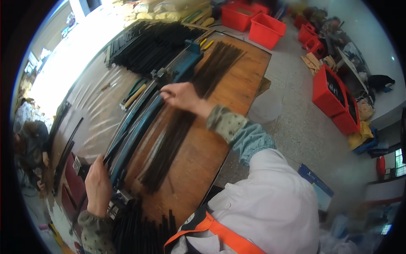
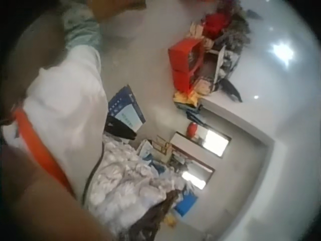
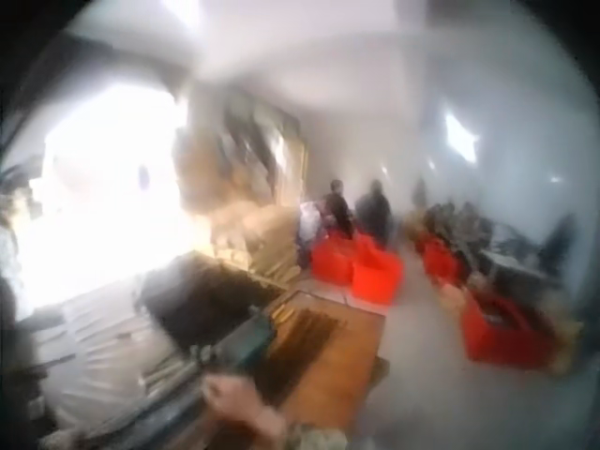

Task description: The person threads a coil spring onto a rod, uses a sliding workbench jig to fit it into place, and places the assembled rod onto a stack on the table.

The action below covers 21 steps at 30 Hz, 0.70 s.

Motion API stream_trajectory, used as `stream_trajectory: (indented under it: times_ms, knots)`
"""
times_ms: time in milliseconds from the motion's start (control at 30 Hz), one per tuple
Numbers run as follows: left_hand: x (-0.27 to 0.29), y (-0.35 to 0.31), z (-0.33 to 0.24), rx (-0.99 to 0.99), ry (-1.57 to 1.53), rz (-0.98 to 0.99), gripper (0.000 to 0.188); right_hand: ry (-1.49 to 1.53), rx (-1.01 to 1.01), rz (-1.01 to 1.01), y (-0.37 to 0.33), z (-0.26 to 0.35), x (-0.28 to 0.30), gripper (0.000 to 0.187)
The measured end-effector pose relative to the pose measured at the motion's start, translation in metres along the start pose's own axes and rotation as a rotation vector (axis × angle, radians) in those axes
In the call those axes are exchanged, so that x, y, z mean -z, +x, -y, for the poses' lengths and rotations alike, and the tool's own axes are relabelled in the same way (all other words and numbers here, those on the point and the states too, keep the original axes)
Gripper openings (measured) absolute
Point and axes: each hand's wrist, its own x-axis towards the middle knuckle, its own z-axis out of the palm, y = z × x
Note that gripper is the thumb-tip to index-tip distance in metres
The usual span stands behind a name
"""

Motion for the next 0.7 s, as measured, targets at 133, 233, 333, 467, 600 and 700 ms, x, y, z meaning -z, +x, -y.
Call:
stream_trajectory:
  times_ms: [133, 233, 333, 467, 600, 700]
  knots:
    - [-0.012, -0.024, 0.005, 0.037, 0.033, 0.148, 0.041, 0.107, 0.389, 0.200, 0.003, 0.072, -0.016, 0.029]
    - [0.005, -0.024, 0.002, 0.048, 0.022, 0.124, 0.040, -0.083, 0.049, 0.153, -0.008, 0.036, -0.029, 0.024]
    - [0.011, -0.033, -0.011, 0.069, 0.024, 0.127, 0.039, -0.088, 0.042, 0.442, -0.003, 0.125, -0.044, 0.022]
    - [0.033, -0.047, -0.013, 0.048, 0.011, 0.084, 0.040, 0.338, 0.270, 0.142, -0.002, 0.156, -0.016, 0.023]
    - [0.045, -0.074, -0.006, 0.098, 0.108, 0.130, 0.051, 0.399, 0.221, 0.152, -0.016, 0.160, -0.033, 0.026]
    - [0.042, -0.084, -0.008, 0.115, 0.118, 0.120, 0.059, 0.456, 0.246, 0.096, -0.005, 0.175, -0.027, 0.022]
